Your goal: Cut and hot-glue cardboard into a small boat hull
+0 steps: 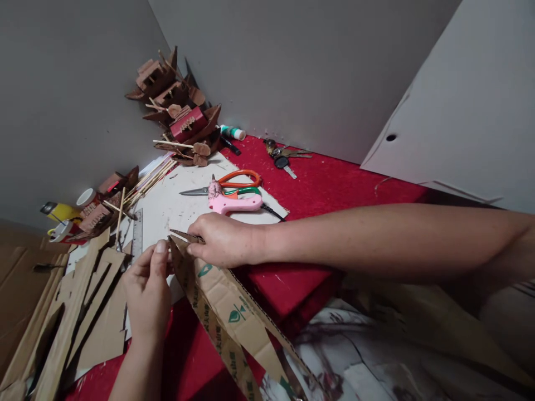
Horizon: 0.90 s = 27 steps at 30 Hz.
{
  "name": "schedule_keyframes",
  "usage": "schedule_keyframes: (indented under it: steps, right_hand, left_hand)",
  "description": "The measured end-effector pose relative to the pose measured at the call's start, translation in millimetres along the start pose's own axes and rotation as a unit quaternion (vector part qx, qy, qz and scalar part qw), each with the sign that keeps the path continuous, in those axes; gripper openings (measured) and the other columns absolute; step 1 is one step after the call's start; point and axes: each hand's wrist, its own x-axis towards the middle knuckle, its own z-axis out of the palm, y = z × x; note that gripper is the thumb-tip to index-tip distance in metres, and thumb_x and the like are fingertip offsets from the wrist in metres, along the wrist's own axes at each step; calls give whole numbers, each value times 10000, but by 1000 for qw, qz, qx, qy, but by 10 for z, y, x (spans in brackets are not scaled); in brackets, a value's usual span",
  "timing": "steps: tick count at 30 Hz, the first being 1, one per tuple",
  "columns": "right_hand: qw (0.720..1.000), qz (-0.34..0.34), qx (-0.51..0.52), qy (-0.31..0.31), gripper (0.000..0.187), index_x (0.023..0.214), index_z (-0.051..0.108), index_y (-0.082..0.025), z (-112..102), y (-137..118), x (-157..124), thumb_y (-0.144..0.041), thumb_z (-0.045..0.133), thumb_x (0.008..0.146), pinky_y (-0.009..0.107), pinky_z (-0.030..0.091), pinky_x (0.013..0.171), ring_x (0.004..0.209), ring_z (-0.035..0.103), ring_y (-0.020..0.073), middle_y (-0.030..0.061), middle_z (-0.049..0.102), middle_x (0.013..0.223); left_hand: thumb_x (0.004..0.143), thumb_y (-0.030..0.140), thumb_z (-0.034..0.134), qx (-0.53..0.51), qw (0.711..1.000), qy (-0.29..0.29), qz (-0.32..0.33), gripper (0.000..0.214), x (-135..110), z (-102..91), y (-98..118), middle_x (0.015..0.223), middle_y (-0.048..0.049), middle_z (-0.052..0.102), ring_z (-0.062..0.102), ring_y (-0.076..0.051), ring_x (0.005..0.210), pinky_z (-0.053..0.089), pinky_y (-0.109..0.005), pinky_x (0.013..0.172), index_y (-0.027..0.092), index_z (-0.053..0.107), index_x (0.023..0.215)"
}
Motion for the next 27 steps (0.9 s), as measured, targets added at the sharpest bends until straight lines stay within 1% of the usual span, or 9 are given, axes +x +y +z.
schedule_keyframes:
  steps: [3, 6, 8, 11, 15, 17, 21, 24, 27]
  right_hand:
    - [1000, 2, 6, 10, 166, 775, 690, -102, 12, 10, 16, -173, 556, 841, 225, 294, 534, 578, 450, 105, 27, 614, 659]
    - [1000, 10, 15, 10, 152, 783, 678, -103, 12, 15, 27, -174, 561, 850, 223, 288, 537, 596, 458, 105, 15, 596, 656]
    - [1000, 13, 17, 11, 146, 769, 667, -103, 4, 15, 29, -175, 569, 850, 221, 284, 539, 602, 460, 104, 6, 579, 639]
    - [1000, 16, 21, 13, 141, 762, 659, -103, -9, 8, 25, -166, 570, 851, 217, 286, 552, 624, 470, 103, 9, 591, 661]
    - [1000, 15, 18, 11, 140, 770, 663, -107, -13, -3, 21, -157, 559, 848, 215, 282, 548, 615, 461, 102, 3, 584, 654]
    - [1000, 15, 13, 8, 151, 763, 665, -109, -7, -3, 23, -165, 553, 848, 217, 279, 539, 593, 442, 101, -5, 558, 625]
    - [1000, 23, 11, 7, 165, 753, 661, -112, 12, 2, 28, -179, 545, 850, 221, 274, 528, 579, 416, 103, -12, 525, 603]
    - [1000, 22, 13, 6, 159, 750, 657, -114, 15, -2, 20, -158, 539, 847, 219, 274, 530, 577, 409, 100, -17, 515, 601]
    - [1000, 20, 23, 6, 160, 756, 655, -113, 8, -17, 6, -158, 539, 857, 220, 277, 538, 590, 428, 98, -11, 540, 628]
  left_hand:
    - [747, 518, 715, -32, 998, -3, -45, 350, 32, -16, -10, 629, 3, 657, 577, -121, 599, 464, -207, 562, 171, 752, 768]
    - [743, 534, 712, -43, 997, -4, -58, 370, 48, -32, -21, 639, -5, 664, 581, -128, 613, 465, -214, 567, 171, 762, 794]
    - [746, 532, 711, -47, 997, -18, -60, 368, 48, -41, -26, 645, -4, 663, 579, -127, 627, 467, -214, 582, 172, 766, 801]
    - [721, 466, 761, -35, 998, -34, -48, 301, 37, -42, -19, 672, 9, 670, 572, -111, 641, 464, -197, 607, 183, 766, 825]
    - [673, 361, 818, 0, 1000, -20, -24, 221, 8, -23, 14, 723, 12, 710, 590, -101, 670, 474, -179, 649, 185, 754, 789]
    - [686, 357, 807, 24, 1000, -15, -2, 199, -8, -16, 17, 713, 8, 717, 591, -100, 663, 478, -175, 642, 182, 750, 761]
    - [719, 359, 781, 71, 997, -4, 32, 179, -35, -5, -25, 637, 14, 694, 558, -94, 598, 457, -165, 564, 184, 749, 741]
    - [738, 368, 764, 78, 996, 6, 47, 182, -48, 16, -56, 608, 18, 679, 541, -95, 573, 450, -168, 538, 187, 745, 733]
    - [744, 362, 759, 75, 995, 26, 57, 171, -64, 40, -61, 623, 20, 685, 549, -96, 586, 450, -168, 547, 191, 746, 738]
